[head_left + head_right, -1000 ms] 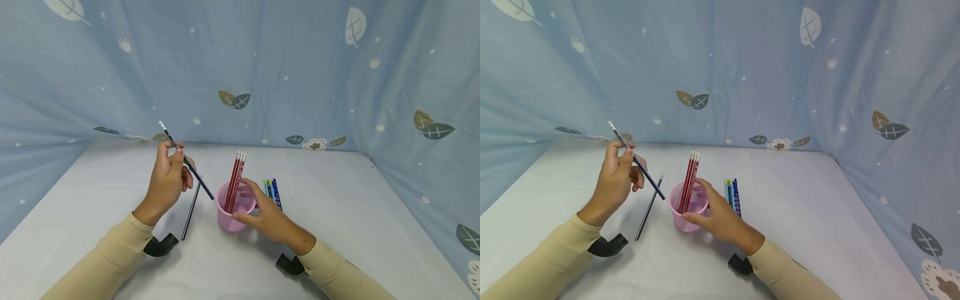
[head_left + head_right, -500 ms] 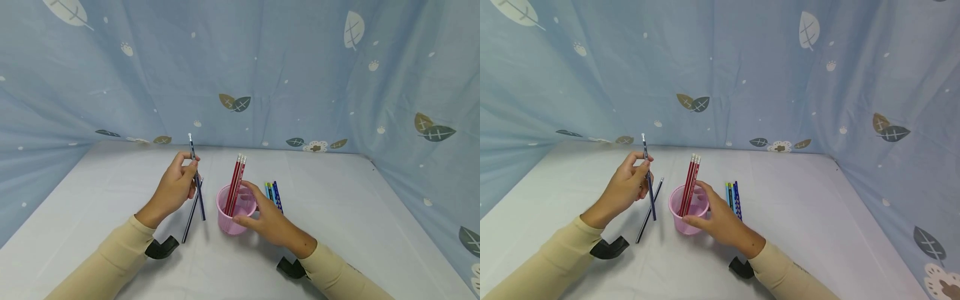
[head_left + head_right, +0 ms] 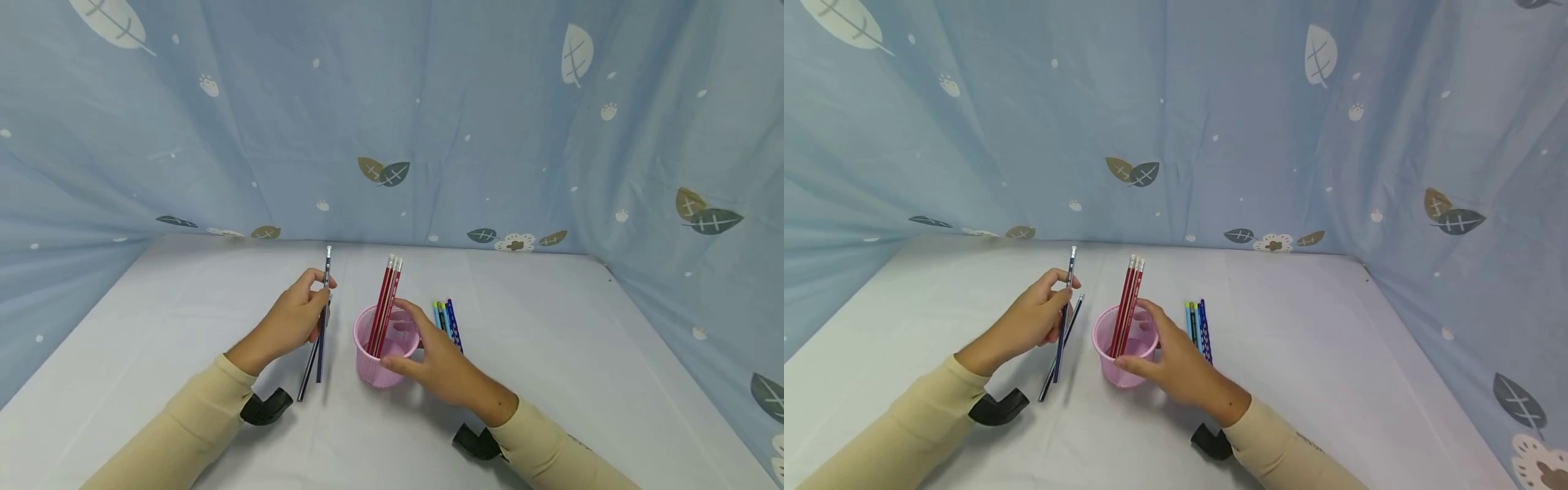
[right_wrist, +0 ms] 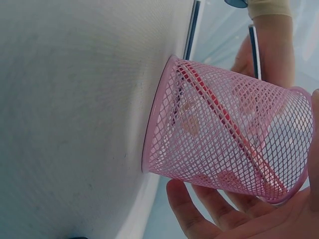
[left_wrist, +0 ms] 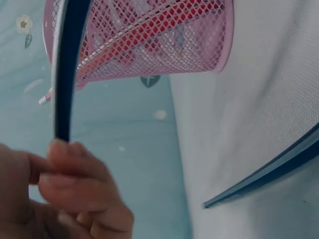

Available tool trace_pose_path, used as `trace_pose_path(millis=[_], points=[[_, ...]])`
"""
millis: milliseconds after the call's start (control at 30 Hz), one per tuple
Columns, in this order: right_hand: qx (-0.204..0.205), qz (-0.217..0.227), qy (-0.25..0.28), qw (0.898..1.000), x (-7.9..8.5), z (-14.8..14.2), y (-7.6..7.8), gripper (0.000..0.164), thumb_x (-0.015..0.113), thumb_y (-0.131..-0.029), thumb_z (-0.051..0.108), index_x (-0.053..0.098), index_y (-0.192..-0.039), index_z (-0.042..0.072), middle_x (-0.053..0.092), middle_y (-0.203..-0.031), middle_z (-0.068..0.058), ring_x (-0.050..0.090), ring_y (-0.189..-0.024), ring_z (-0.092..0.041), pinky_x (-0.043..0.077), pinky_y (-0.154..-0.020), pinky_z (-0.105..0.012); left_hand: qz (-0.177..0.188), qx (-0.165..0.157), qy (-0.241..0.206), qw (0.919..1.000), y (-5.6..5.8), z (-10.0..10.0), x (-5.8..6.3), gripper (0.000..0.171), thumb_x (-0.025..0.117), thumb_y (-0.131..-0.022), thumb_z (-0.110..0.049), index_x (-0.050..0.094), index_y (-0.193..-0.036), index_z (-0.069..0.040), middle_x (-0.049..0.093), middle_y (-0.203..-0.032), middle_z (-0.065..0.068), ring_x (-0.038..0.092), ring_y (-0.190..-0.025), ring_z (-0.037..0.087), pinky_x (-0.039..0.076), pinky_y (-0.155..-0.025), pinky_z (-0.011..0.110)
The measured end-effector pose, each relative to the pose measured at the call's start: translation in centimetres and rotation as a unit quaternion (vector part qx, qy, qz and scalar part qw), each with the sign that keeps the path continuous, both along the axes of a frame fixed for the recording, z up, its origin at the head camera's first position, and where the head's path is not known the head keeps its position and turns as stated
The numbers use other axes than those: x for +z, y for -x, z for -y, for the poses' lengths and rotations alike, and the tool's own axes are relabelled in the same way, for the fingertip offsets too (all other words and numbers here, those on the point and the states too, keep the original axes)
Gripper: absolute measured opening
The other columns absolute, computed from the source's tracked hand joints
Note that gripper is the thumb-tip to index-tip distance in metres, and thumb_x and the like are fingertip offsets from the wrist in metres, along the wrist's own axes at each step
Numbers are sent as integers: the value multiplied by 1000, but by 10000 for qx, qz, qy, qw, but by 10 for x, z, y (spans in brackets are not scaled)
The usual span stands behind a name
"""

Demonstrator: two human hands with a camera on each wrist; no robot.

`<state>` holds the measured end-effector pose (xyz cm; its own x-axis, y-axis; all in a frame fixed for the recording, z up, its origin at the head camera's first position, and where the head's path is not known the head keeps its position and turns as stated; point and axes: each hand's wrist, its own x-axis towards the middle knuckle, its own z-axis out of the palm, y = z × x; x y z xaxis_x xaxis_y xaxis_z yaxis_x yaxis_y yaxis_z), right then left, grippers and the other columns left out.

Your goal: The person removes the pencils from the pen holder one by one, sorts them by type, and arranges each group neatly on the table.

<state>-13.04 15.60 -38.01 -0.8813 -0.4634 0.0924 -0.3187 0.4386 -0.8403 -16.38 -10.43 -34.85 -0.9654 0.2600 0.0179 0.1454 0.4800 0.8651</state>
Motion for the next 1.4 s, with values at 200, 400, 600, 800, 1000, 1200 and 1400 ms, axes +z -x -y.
trace_pose_path(millis=[200, 400, 600, 800, 1000, 1200, 1400], points=[[-26, 5, -39, 10000, -1, 0, -1, 84, 75, -89, 41, 24, -155, 34, 45, -151, -2, 44, -141, -27, 40, -109, -58, 653, -293, 294, 9970, 0, 1, -4, 30, 37, -103, -17, 42, -131, -8, 55, -62, 8, 47, -43, 16, 41, -42, 28], [24, -46, 22, 10000, -3, -2, -1, 84, 75, -89, 39, 24, -155, 31, 47, -150, -3, 46, -139, -27, 39, -110, -58, 749, -547, 587, 9940, 3, 2, -7, 30, 43, -103, -18, 44, -131, -7, 58, -67, 8, 50, -46, 18, 35, -46, 26], [141, -165, 113, 9997, -3, -2, 0, 81, 74, -90, 37, 25, -155, 30, 48, -148, -3, 47, -138, -27, 39, -111, -57, 708, -660, 1067, 9896, 6, 9, -7, 35, 53, -102, -23, 46, -131, -4, 63, -70, 10, 51, -47, 18, 38, -54, 31], [151, -197, 143, 9996, -1, 0, 0, 82, 75, -90, 35, 25, -155, 30, 49, -148, -3, 48, -137, -26, 39, -111, -57, 602, -644, 1376, 9866, 8, 15, -7, 40, 58, -100, -22, 46, -132, 0, 67, -69, 5, 51, -46, 15, 37, -55, 30], [128, -183, 109, 9997, -1, 0, 0, 82, 75, -90, 35, 25, -155, 29, 48, -148, -3, 47, -137, -24, 39, -111, -56, 574, -483, 1657, 9833, 12, 21, -11, 42, 59, -99, -22, 45, -134, -1, 67, -70, 2, 51, -47, 15, 41, -60, 32], [165, -182, 93, 9997, -2, 0, -1, 81, 74, -91, 35, 25, -155, 28, 48, -148, -5, 48, -137, -27, 41, -109, -56, 671, -508, 1798, 9801, 15, 29, -16, 43, 60, -98, -21, 47, -133, -1, 67, -69, 4, 50, -46, 15, 41, -59, 31], [178, -226, 143, 9995, -2, 0, 0, 81, 74, -91, 35, 25, -155, 28, 49, -147, -4, 49, -136, -27, 41, -109, -55, 786, -507, 1896, 9774, 17, 32, -20, 42, 63, -97, -22, 49, -131, -2, 65, -68, 4, 50, -47, 15, 43, -59, 31]])
